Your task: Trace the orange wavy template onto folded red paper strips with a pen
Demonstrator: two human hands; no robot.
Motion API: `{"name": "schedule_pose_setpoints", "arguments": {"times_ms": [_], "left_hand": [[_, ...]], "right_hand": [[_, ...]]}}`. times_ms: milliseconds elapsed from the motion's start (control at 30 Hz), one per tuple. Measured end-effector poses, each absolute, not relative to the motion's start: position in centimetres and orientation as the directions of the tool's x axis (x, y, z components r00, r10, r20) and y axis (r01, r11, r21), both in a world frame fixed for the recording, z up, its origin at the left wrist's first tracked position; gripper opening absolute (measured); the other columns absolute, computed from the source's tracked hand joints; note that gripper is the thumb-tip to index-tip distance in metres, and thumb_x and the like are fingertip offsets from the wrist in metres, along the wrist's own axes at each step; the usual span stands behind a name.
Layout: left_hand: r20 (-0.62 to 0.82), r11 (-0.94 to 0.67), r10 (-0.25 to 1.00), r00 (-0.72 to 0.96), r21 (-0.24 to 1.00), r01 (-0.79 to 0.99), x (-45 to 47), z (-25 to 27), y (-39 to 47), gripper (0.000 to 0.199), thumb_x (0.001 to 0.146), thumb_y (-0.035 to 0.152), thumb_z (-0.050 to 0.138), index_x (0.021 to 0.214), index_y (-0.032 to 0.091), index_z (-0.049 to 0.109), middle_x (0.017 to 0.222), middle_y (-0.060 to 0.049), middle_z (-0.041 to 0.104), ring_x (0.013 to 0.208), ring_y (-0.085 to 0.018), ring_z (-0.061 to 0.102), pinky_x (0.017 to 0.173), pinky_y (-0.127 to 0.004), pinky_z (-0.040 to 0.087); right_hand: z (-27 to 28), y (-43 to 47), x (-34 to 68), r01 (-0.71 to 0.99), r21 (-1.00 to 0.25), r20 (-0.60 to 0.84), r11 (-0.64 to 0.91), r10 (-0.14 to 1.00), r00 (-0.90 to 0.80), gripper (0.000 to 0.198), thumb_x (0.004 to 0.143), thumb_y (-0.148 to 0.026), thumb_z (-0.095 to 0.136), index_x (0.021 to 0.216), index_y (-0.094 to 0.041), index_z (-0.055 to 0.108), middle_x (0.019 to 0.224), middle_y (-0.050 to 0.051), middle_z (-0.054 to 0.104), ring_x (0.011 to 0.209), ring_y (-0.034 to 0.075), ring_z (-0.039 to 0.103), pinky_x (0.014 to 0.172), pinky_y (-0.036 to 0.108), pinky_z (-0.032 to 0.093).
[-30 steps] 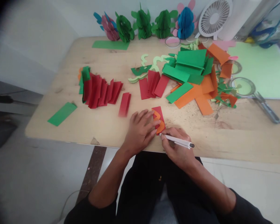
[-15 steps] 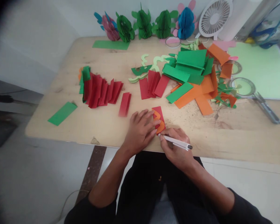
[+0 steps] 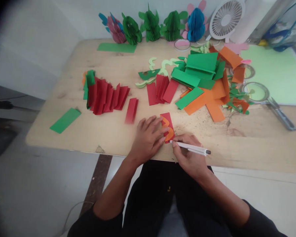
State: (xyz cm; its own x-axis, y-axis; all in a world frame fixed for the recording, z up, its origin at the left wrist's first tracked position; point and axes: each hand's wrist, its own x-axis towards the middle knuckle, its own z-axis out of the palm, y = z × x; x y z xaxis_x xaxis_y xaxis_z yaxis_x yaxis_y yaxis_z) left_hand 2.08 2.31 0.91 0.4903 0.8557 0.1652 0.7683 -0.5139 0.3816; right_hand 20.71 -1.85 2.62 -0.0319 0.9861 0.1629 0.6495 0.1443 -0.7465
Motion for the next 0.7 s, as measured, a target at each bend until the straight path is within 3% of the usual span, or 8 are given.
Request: {"name": "schedule_pose_setpoints", "arguments": {"times_ms": [700], "left_hand": [[0.158,-0.513,0.856,0.492,0.379,0.77,2.1,0.97,2.3,0.032,0.093,0.033,0.051,0.122,0.028,0.064,0.143,-0.009,0.05,0.135,-0.031,0.039,0.112,-0.057,0.025]], "right_hand": [[2.75,-1.78,20.13,0.681,-0.698,0.233,0.22,0.97,-0.074,0.01,0.088,-0.03,0.056,0.084,-0.024,0.063,0.078,0.003,0.07,0.073,0.019,0.065,0.068,0.032,0.05]]}}
